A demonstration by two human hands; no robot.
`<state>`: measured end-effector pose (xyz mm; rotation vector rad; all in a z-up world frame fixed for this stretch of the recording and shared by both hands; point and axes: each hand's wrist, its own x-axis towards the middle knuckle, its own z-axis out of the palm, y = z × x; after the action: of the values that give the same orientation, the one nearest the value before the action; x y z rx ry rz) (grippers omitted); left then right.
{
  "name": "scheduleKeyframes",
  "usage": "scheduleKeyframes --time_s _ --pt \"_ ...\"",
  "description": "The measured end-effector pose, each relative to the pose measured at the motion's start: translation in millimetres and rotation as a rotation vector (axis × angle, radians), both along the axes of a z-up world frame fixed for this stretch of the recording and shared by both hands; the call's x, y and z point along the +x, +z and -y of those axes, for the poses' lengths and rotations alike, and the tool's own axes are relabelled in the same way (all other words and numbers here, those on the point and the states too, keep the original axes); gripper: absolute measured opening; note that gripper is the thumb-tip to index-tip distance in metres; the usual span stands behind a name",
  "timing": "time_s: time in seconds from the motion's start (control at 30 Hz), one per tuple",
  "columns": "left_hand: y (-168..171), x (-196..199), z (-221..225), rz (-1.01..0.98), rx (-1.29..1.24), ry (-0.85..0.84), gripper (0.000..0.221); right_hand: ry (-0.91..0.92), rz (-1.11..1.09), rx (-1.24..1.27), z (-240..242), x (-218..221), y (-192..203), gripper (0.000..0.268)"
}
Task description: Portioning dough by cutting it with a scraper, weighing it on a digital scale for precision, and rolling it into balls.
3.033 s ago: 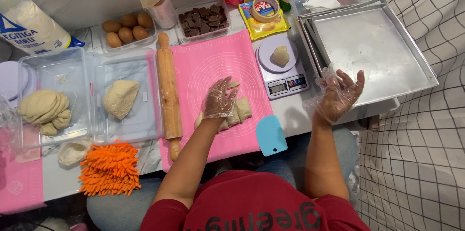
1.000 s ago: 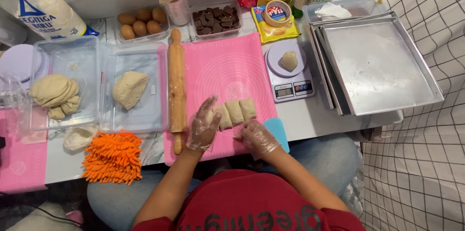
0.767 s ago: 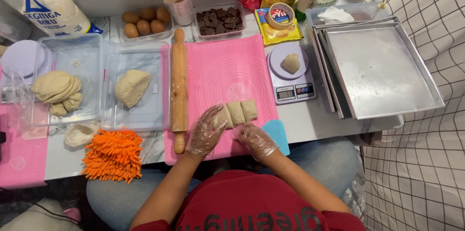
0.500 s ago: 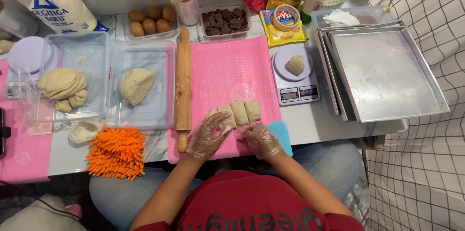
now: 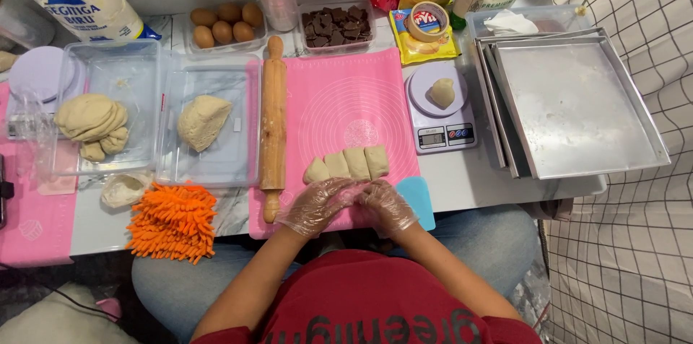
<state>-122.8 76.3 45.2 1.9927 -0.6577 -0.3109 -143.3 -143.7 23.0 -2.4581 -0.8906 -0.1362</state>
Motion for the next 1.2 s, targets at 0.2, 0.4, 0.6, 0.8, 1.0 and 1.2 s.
scheduleKeyframes --time_s 0.2,0.4,0.6,0.8,1.0,1.2 --pt "35 -7 -1 0.05 -0.057 -0.033 0.042 -0.47 -0.451 0.099 -9 0 -20 0.034" --pt "1 -23 18 -0.47 -0.43 0.356 0.048 -0.239 -0.062 1.047 -38 -17 60 0.045" --pt "71 -1 -4 -0.636 -0.884 0.613 0.033 -0.246 0.47 0.745 -19 3 60 0.064" --pt "83 71 -126 0.022 -0.609 1.008 0.041 -0.346 0.262 0.79 8 4 97 0.049" --pt "-23 151 -231 0.409 0.71 0.841 0.053 -0.432 0.342 0.759 27 8 99 0.043" --pt "-87 191 -262 0.008 0.98 0.824 0.057 -0.439 0.432 0.776 39 16 99 0.038"
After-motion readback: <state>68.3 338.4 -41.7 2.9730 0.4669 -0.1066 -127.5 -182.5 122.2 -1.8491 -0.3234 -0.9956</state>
